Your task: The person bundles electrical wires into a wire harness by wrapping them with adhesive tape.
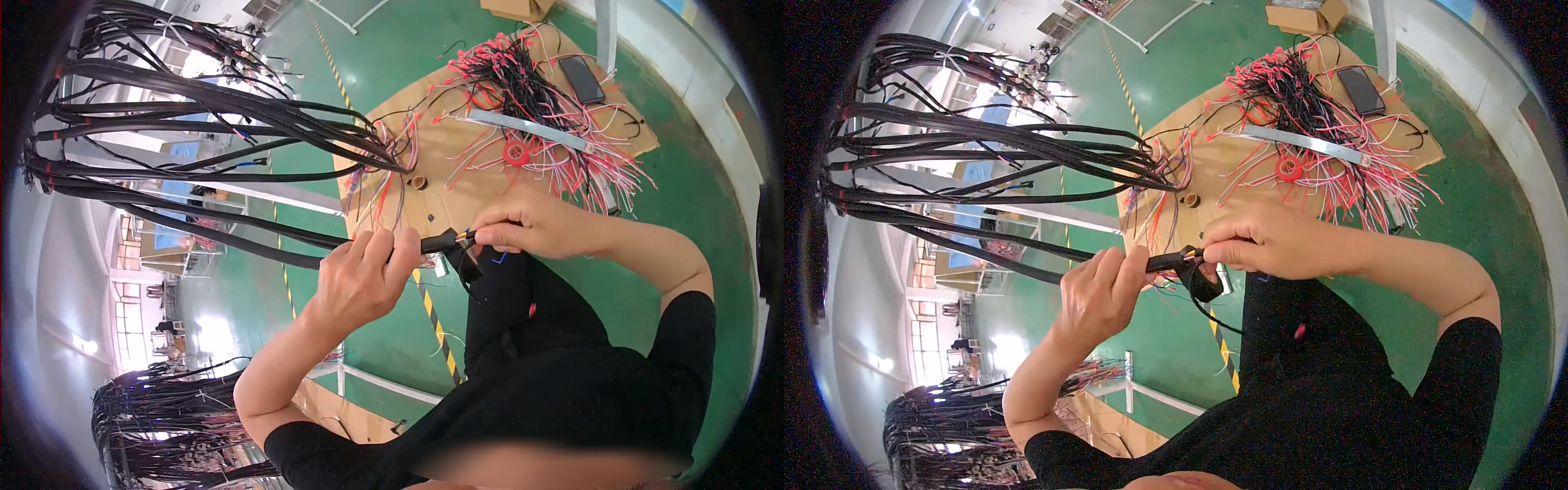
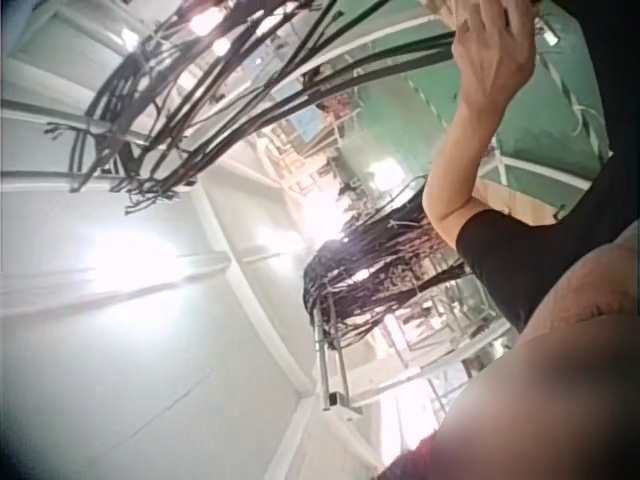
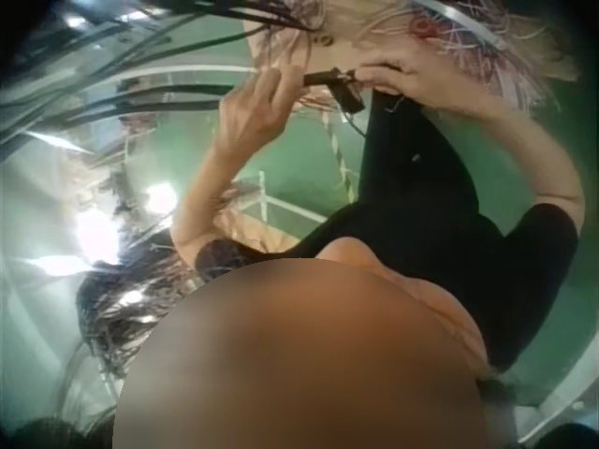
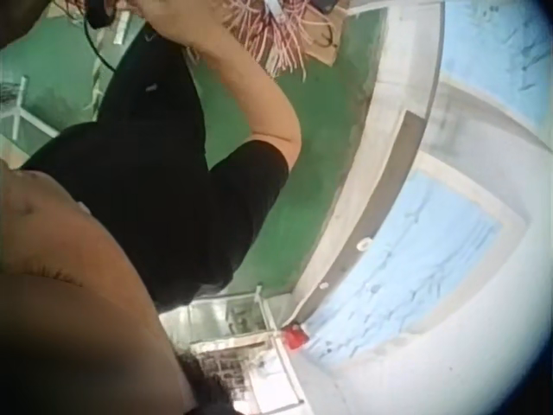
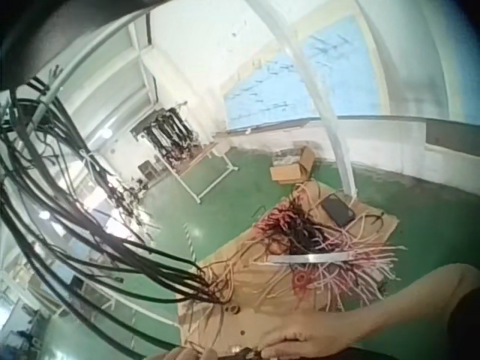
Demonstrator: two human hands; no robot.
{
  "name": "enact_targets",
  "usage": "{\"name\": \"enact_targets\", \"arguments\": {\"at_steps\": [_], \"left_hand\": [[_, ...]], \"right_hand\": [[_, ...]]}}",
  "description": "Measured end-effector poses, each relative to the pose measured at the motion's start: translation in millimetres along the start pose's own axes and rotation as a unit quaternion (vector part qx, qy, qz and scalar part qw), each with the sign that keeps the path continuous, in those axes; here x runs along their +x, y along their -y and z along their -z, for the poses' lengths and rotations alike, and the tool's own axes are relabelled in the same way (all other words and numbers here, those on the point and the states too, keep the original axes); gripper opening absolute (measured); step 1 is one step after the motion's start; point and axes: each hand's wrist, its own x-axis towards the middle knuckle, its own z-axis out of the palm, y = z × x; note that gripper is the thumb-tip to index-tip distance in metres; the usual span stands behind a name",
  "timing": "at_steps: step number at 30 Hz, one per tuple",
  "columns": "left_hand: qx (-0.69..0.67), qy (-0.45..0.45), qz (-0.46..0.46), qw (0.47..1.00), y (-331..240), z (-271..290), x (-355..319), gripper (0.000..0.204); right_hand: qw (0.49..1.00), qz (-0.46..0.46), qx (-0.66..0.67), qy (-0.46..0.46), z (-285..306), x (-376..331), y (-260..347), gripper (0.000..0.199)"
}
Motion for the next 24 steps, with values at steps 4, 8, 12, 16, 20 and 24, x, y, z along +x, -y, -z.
{"name": "enact_targets", "arguments": {"at_steps": [4,8,12,16,20,24], "left_hand": [[-0.106,0.033,0.085,0.99,-8.2,7.8,3.6,0.024],[-0.18,0.028,0.114,0.977,-9.9,8.5,4.9,0.019],[-0.162,0.035,0.099,0.981,-5.5,8.9,8.4,0.018],[-0.099,0.024,0.079,0.992,-2.5,0.1,14.7,0.021],[-0.008,0.006,-0.02,1.0,4.7,-2.8,14.2,0.024],[0.109,-0.026,-0.061,0.992,6.0,-8.2,11.0,0.019]], "right_hand": [[0.967,0.161,-0.171,-0.102,-9.9,-5.1,-2.8,0.021],[0.916,0.267,-0.23,-0.19,-13.9,-3.1,-8.7,0.017],[0.946,0.183,-0.232,-0.136,-2.4,-0.6,1.3,0.022],[0.976,0.087,-0.181,-0.088,9.4,4.5,3.3,0.026],[0.999,-0.038,0.019,0.026,13.0,4.9,9.0,0.036],[0.968,-0.141,0.179,0.104,12.7,2.9,2.6,0.04]]}}
